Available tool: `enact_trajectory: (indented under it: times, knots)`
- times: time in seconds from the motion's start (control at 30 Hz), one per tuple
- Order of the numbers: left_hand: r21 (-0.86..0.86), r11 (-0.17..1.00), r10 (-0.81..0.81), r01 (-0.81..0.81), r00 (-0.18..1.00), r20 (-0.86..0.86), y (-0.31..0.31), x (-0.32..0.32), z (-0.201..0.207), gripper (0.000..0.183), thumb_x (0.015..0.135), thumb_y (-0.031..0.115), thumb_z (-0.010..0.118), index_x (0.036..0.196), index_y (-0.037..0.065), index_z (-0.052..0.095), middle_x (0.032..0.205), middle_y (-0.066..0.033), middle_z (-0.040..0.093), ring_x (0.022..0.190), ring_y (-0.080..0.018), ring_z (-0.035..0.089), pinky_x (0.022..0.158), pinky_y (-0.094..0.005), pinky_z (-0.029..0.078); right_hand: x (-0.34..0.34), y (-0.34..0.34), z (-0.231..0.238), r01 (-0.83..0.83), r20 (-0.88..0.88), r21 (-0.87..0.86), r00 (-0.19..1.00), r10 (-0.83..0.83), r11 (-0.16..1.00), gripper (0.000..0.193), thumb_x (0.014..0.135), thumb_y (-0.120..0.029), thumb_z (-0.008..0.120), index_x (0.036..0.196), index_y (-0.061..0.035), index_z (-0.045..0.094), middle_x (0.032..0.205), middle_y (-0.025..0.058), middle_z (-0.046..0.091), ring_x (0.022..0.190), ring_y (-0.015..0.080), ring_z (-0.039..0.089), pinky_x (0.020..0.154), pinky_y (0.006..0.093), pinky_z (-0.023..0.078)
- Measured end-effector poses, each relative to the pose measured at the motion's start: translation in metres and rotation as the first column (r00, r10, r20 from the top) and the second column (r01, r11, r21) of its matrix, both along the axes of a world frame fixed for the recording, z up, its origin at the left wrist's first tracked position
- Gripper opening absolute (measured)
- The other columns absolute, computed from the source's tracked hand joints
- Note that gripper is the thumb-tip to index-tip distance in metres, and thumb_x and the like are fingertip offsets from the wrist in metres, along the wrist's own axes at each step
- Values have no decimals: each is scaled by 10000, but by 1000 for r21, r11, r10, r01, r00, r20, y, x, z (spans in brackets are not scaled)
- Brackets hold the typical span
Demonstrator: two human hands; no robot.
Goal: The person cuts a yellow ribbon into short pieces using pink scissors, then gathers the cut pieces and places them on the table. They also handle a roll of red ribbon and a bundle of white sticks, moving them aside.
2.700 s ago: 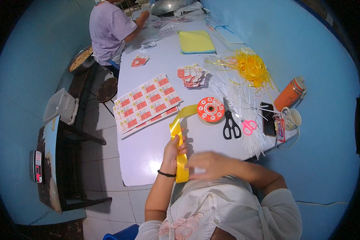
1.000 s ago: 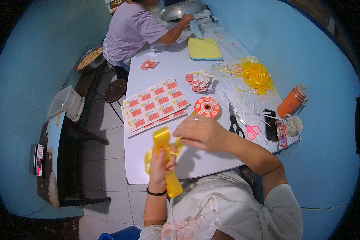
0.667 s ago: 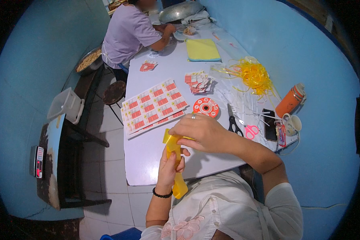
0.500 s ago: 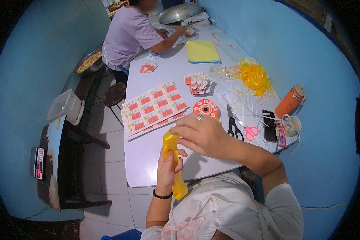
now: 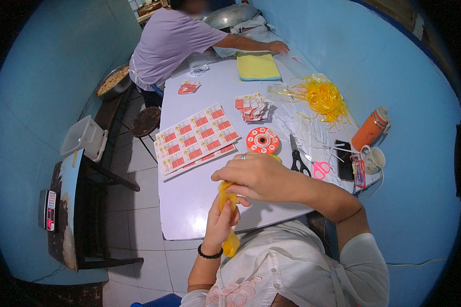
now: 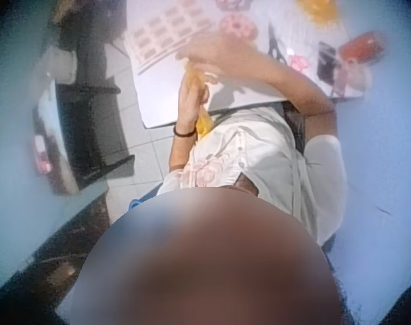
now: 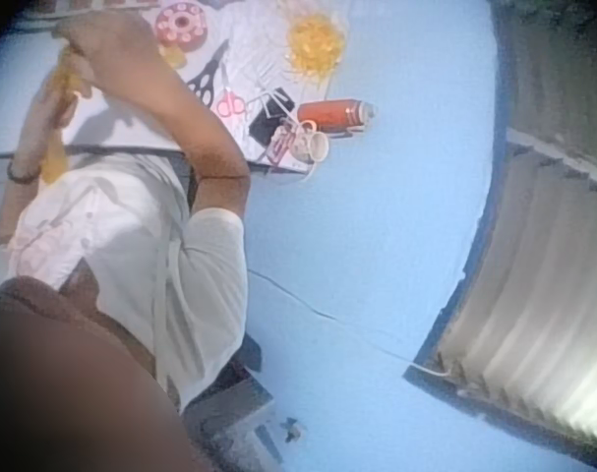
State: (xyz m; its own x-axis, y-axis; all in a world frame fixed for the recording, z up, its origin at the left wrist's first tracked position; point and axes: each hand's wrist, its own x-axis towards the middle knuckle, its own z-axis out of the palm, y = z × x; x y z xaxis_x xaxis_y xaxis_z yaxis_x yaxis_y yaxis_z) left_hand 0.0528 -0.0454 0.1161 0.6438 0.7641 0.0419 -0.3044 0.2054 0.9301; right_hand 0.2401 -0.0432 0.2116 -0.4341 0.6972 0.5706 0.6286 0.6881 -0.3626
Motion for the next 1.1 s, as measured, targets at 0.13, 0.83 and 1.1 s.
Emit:
enact_trajectory:
  times: [0.13, 0.83, 1.1]
  knots:
    - [522, 791, 416, -319, 906, -78, 5, 3, -3, 297, 1005, 163, 484, 1264, 17, 493, 1047, -98, 630, 746, -109, 511, 673, -255, 427, -1, 1, 4, 10, -23, 68, 1000, -8, 998, 323, 773, -118, 705, 1086, -74, 641, 858, 52, 640, 751, 227, 620, 688, 322, 496]
    - [-568, 823, 328, 0, 816, 476, 61, -14, -18, 477, 1000, 245, 530, 1429, 103, 378, 975, -33, 509, 685, -55, 434, 590, -188, 416, -49, -61, -64, -406, -45, -104, 914, 404, 908, 294, 782, -192, 636, 1058, -100, 597, 885, 43, 584, 830, 205, 619, 662, 340, 512]
    - [-302, 952, 46, -47, 999, -12, 14, 4, -41, 220, 1022, 313, 471, 1059, 99, 507, 760, 13, 495, 580, -63, 382, 500, -203, 325, -7, -22, -56, 129, -10, 46, 992, -129, 991, 283, 815, -147, 661, 1073, -50, 597, 925, 96, 618, 881, 286, 624, 746, 384, 518]
